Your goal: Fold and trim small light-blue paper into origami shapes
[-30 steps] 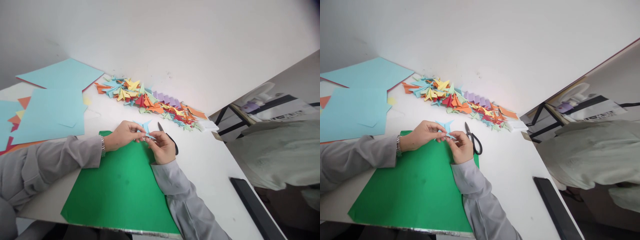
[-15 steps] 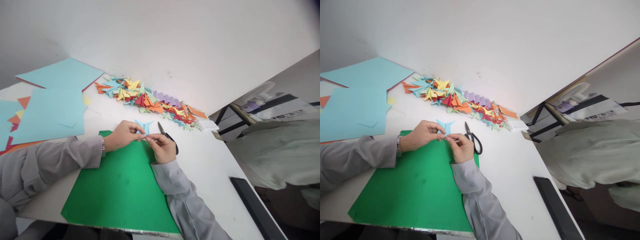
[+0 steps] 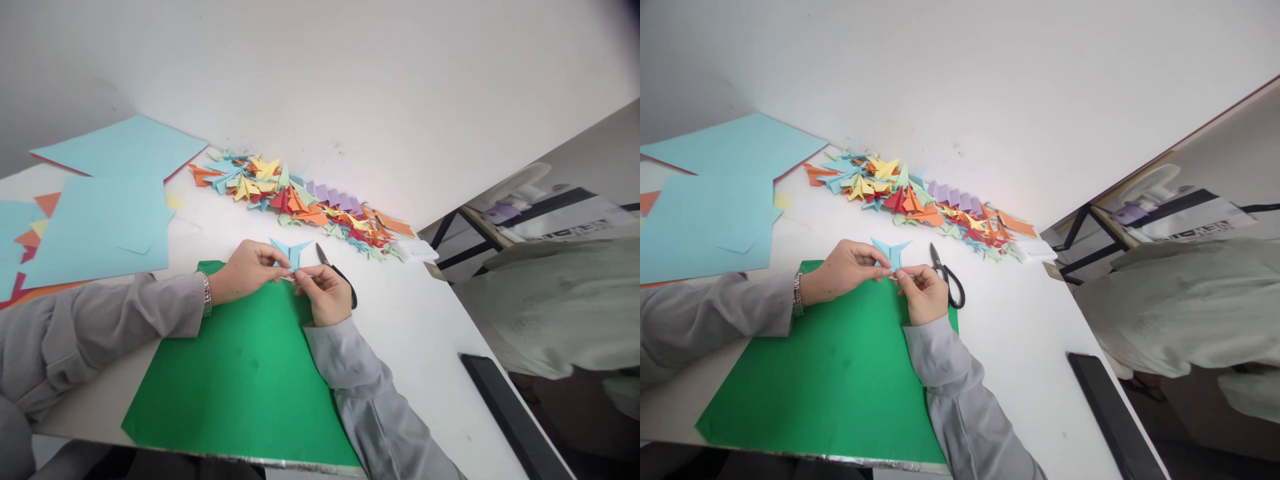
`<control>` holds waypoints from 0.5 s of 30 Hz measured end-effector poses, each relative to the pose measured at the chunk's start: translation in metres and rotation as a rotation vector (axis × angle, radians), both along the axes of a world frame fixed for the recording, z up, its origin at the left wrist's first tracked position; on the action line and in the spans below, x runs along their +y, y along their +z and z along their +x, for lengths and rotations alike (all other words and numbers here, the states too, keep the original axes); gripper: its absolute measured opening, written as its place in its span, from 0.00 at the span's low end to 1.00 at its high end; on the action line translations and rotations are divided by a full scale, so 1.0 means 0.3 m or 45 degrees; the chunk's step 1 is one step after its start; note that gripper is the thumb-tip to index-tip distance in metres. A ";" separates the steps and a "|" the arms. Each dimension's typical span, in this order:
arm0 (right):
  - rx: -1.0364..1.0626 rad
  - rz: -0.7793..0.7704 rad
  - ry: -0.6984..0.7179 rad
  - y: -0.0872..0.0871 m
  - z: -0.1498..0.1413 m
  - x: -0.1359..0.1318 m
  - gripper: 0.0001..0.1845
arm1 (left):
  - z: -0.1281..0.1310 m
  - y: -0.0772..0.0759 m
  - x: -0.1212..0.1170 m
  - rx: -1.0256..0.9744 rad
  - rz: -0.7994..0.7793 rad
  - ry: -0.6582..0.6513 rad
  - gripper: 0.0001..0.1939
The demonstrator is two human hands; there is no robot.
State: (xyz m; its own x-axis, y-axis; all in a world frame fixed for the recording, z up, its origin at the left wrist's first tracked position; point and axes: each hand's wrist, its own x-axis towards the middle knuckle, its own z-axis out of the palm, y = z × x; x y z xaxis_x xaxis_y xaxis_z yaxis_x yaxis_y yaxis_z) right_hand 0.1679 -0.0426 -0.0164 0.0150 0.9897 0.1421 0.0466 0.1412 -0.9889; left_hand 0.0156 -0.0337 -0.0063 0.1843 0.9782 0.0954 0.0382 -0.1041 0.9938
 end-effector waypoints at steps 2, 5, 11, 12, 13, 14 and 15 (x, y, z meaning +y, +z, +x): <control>0.010 -0.005 -0.001 -0.001 -0.001 0.001 0.14 | 0.000 0.000 0.000 0.001 0.000 0.004 0.05; 0.076 -0.028 0.010 -0.006 -0.001 0.004 0.15 | 0.000 0.003 0.001 -0.007 -0.030 0.001 0.05; 0.102 -0.096 0.053 -0.007 0.000 0.004 0.17 | 0.000 0.012 -0.002 -0.047 -0.061 -0.022 0.06; 0.083 -0.093 0.048 -0.006 0.001 0.005 0.16 | 0.000 0.013 -0.002 -0.050 -0.064 -0.029 0.07; 0.073 -0.087 0.040 -0.007 0.002 0.006 0.15 | 0.000 0.014 -0.002 -0.049 -0.068 -0.037 0.07; 0.073 -0.078 0.028 -0.008 0.002 0.007 0.14 | 0.000 0.014 -0.002 -0.048 -0.072 -0.044 0.07; 0.078 -0.070 0.015 -0.011 0.004 0.009 0.14 | 0.000 0.014 -0.001 -0.044 -0.079 -0.054 0.07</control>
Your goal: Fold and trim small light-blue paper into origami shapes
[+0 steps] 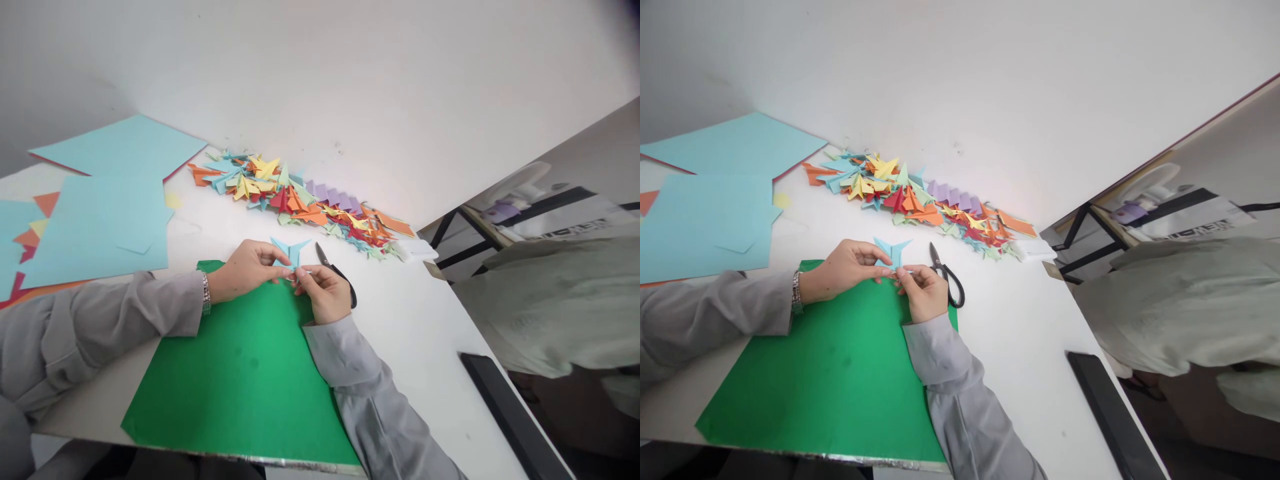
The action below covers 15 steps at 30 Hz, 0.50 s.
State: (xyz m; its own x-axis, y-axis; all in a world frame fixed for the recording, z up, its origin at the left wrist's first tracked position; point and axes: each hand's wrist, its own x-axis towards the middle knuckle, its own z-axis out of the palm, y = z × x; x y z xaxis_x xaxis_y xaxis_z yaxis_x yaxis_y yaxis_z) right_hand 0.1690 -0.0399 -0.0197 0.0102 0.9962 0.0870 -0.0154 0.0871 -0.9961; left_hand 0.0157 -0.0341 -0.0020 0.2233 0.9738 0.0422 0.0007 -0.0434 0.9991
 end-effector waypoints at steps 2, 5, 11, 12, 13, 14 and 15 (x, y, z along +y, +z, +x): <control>0.005 0.014 -0.017 -0.008 0.003 0.005 0.14 | 0.000 -0.001 0.002 0.011 -0.011 -0.015 0.07; -0.007 0.007 -0.028 -0.019 0.006 0.010 0.14 | -0.002 -0.006 0.006 0.013 -0.020 -0.008 0.06; -0.021 -0.018 -0.015 -0.013 0.005 0.005 0.16 | -0.002 -0.011 0.007 -0.008 -0.042 0.015 0.07; -0.002 -0.022 -0.005 -0.009 0.005 0.004 0.15 | -0.002 -0.010 0.007 -0.005 -0.043 0.010 0.07; 0.015 -0.024 0.002 -0.006 0.004 0.003 0.15 | -0.002 -0.009 0.006 -0.004 -0.044 0.006 0.07; 0.024 -0.024 0.006 -0.003 0.004 0.003 0.14 | -0.002 -0.008 0.006 -0.003 -0.045 0.007 0.07; 0.020 -0.021 0.012 0.000 0.004 0.003 0.14 | -0.002 -0.007 0.006 -0.004 -0.046 0.013 0.07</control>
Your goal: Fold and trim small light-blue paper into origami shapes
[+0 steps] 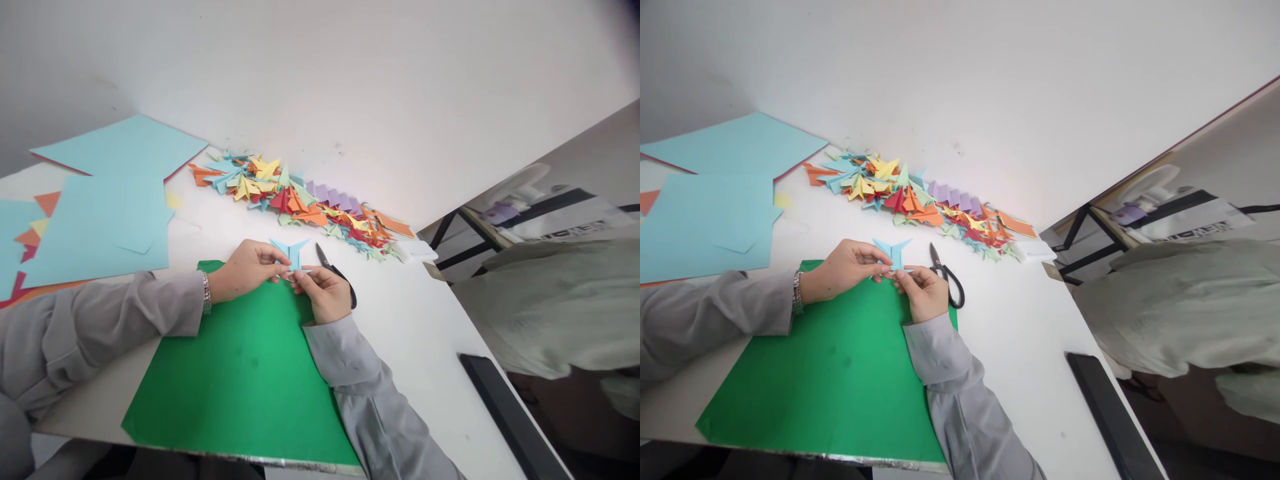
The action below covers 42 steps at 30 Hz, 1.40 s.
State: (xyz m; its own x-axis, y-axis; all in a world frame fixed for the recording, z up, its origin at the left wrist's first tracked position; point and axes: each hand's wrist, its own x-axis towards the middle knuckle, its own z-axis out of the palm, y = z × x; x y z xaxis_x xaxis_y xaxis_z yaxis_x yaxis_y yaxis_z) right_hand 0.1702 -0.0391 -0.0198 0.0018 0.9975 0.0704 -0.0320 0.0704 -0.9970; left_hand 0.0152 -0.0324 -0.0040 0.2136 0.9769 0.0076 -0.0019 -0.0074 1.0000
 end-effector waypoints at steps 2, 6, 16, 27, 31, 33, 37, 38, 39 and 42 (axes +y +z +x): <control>-0.030 0.006 0.022 0.003 0.001 0.001 0.13 | 0.000 0.002 -0.001 -0.011 0.001 0.007 0.06; -0.049 0.003 0.038 -0.002 0.007 0.004 0.13 | 0.000 -0.002 -0.001 -0.037 0.021 -0.008 0.07; -0.033 0.008 0.035 -0.010 0.006 0.004 0.13 | 0.000 -0.011 0.001 0.062 0.059 0.030 0.08; 0.009 0.007 0.051 -0.019 0.007 0.006 0.12 | 0.000 -0.019 -0.001 0.045 0.075 0.024 0.07; 0.065 0.012 0.037 -0.033 0.007 0.008 0.12 | 0.001 -0.024 0.002 0.026 0.097 0.030 0.08; 0.069 0.014 0.006 -0.036 0.004 0.007 0.13 | 0.001 -0.026 0.002 0.011 0.094 0.026 0.09; 0.072 -0.010 0.032 -0.023 -0.002 0.003 0.12 | 0.001 -0.021 0.000 0.009 0.076 0.031 0.08; 0.072 -0.014 0.052 -0.018 -0.002 0.002 0.12 | 0.002 -0.018 -0.001 0.010 0.072 0.036 0.08; 0.069 -0.020 0.077 -0.013 -0.001 0.001 0.11 | 0.002 -0.015 -0.003 0.011 0.068 0.043 0.07; 0.074 -0.036 0.122 -0.007 0.003 0.002 0.10 | 0.003 -0.009 -0.005 0.009 0.061 0.053 0.07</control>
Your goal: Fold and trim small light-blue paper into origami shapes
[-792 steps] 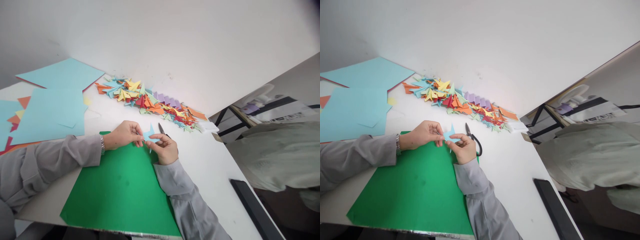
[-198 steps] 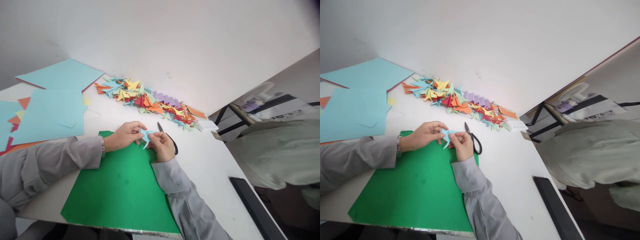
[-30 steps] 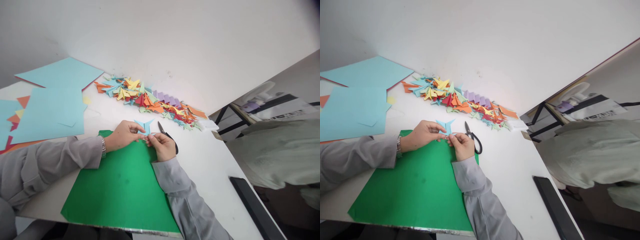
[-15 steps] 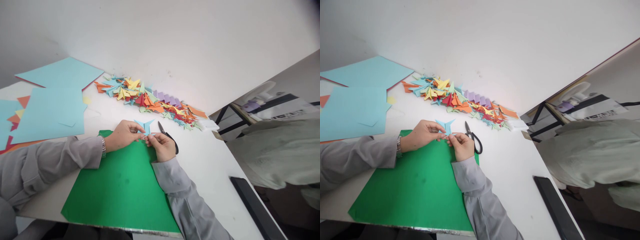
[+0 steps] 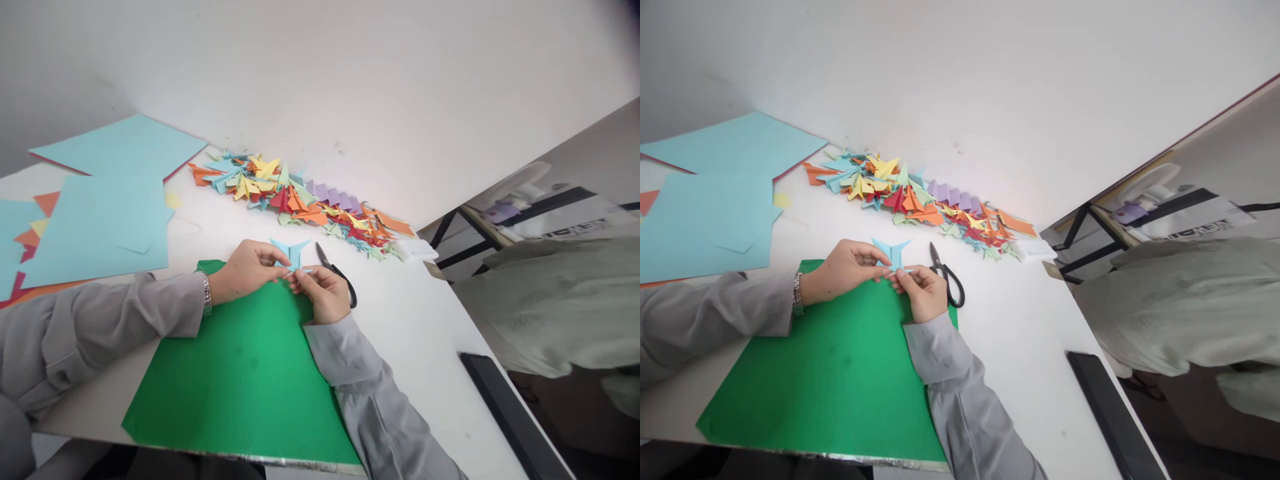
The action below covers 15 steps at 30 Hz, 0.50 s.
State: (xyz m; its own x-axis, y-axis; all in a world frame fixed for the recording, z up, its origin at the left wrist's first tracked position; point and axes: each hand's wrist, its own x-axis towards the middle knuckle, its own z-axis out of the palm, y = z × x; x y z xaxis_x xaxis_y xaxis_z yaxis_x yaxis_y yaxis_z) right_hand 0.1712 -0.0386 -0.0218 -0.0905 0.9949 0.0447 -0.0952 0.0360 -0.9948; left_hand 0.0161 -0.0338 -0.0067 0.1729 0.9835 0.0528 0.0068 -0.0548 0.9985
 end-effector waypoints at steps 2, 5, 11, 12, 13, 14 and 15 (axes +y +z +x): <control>0.017 -0.007 0.007 -0.001 0.002 0.001 0.10 | 0.001 0.002 -0.001 -0.001 -0.003 -0.003 0.07; 0.026 -0.015 0.009 -0.003 0.003 0.001 0.09 | 0.003 0.004 -0.003 -0.015 -0.021 -0.012 0.07; 0.003 -0.017 -0.020 0.003 0.000 -0.002 0.09 | 0.002 0.007 -0.002 -0.056 -0.045 -0.019 0.08; -0.008 -0.011 -0.024 0.004 -0.001 -0.003 0.09 | 0.001 0.006 0.000 -0.056 -0.036 -0.022 0.08; -0.018 -0.005 -0.025 0.005 -0.001 -0.004 0.09 | 0.001 0.005 0.002 -0.053 -0.026 -0.025 0.09; -0.026 0.001 -0.027 0.006 -0.001 -0.005 0.09 | 0.001 0.003 0.003 -0.050 -0.016 -0.026 0.10; -0.033 0.005 -0.026 0.007 -0.001 -0.005 0.09 | 0.001 0.002 0.005 -0.050 -0.008 -0.025 0.11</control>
